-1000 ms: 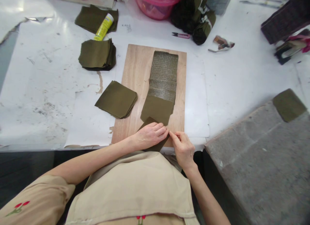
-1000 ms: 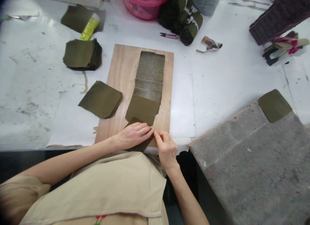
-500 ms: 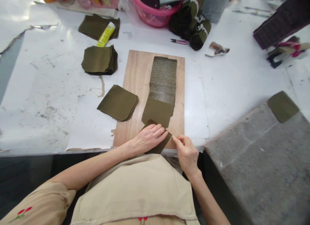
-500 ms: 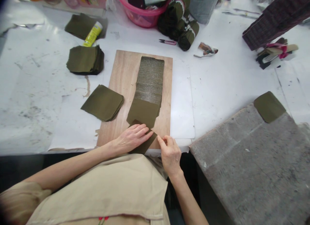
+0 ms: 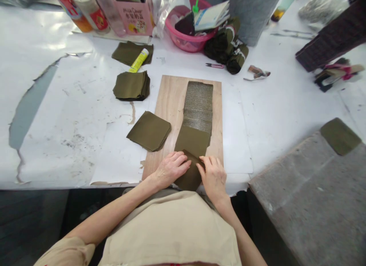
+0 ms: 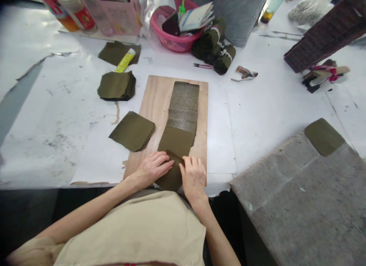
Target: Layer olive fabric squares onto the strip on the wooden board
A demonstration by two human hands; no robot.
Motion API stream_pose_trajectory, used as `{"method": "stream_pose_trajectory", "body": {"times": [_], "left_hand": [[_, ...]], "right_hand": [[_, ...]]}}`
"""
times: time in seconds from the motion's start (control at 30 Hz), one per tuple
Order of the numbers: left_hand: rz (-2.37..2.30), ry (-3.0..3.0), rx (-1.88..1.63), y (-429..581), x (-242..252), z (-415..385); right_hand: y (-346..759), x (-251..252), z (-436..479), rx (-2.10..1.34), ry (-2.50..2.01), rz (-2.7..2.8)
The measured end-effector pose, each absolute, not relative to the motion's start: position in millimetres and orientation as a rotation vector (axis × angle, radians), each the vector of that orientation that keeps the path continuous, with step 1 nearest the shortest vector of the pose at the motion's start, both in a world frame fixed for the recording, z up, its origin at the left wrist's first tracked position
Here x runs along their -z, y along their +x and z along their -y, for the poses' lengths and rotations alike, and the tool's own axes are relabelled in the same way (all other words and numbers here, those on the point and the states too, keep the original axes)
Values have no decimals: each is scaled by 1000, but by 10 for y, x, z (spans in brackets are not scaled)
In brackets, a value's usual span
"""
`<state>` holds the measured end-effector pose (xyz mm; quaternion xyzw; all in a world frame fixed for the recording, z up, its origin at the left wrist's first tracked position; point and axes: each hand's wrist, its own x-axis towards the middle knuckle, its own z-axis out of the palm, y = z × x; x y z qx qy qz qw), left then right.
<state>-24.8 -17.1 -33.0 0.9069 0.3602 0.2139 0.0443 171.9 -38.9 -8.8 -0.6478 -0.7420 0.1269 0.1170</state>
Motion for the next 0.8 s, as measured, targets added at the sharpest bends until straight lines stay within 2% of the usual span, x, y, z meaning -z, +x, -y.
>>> {"method": "stream_pose_trajectory", "body": {"times": [0.4,0.57,0.8], "left_hand": [[-1243,2633,-739,-229,252,79],[-940,2689,-515,-205,143,-175],[-1066,2440,-527,-518,22,-226]], "right_hand": [[1720,59,251,-626,-1842,2121],[1751,-35,281,-761,-1695,2020],[1857,-25,195,-764,-1597,1931]]}}
